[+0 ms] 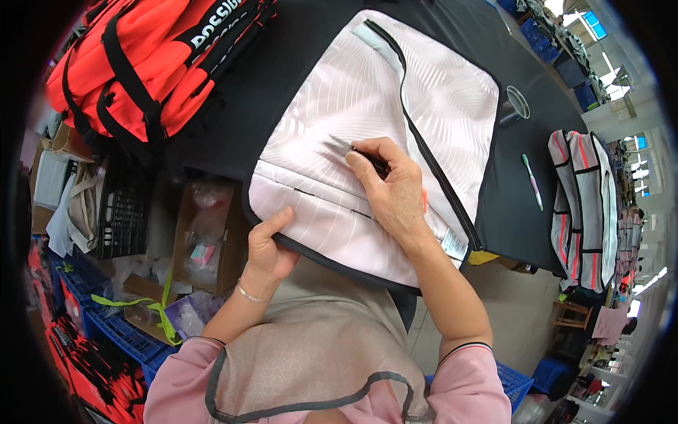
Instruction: Inspecting bright orange backpacks for loose threads and using small scissors to trim them, then checking internal pockets.
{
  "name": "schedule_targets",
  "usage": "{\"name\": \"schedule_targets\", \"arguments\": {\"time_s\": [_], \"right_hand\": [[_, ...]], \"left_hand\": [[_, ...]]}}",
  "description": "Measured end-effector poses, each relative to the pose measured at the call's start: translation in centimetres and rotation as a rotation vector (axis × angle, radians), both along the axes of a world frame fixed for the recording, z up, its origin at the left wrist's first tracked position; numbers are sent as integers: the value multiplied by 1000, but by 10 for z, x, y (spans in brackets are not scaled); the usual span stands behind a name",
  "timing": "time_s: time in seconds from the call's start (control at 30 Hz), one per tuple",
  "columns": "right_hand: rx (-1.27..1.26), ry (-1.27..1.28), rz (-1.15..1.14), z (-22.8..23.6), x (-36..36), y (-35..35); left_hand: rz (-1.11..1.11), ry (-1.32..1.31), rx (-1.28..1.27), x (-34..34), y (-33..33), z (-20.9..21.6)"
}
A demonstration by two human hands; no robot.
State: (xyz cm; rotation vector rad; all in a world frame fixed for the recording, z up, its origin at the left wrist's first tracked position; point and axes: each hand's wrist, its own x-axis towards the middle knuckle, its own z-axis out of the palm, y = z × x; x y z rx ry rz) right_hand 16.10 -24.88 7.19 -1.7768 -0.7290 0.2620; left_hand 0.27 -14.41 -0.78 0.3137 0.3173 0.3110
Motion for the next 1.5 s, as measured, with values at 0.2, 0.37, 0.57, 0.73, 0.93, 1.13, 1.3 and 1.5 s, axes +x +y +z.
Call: {"name": "schedule_targets", "arguments": {"time_s": [0.2, 0.37, 0.57, 0.73, 0.93, 1.13, 1.3, 1.5], "right_hand": [[86, 34, -46, -41, -6, 10], [177, 140, -40, -58, -3, 17], [221, 108, -67, -63, -3, 15], [287, 327, -87, -2, -3, -18], [-87, -482, -102, 12, -32, -75], [-142, -643, -99, 10, -38, -72], [-179, -745, -113, 9, -37, -71], [-217, -817, -157, 7, -41, -70]], "left_hand": [[13, 209, 81, -18, -35, 17], [2, 235, 26, 0, -60, 24], [129, 319, 148, 15, -57, 9], [43, 225, 189, 11, -35, -10], [-95, 45, 60, 22, -39, 3], [-153, -16, 54, 24, -46, -2], [-133, -8, 29, 24, -48, -8], [-127, -24, 33, 25, -50, -4]]}}
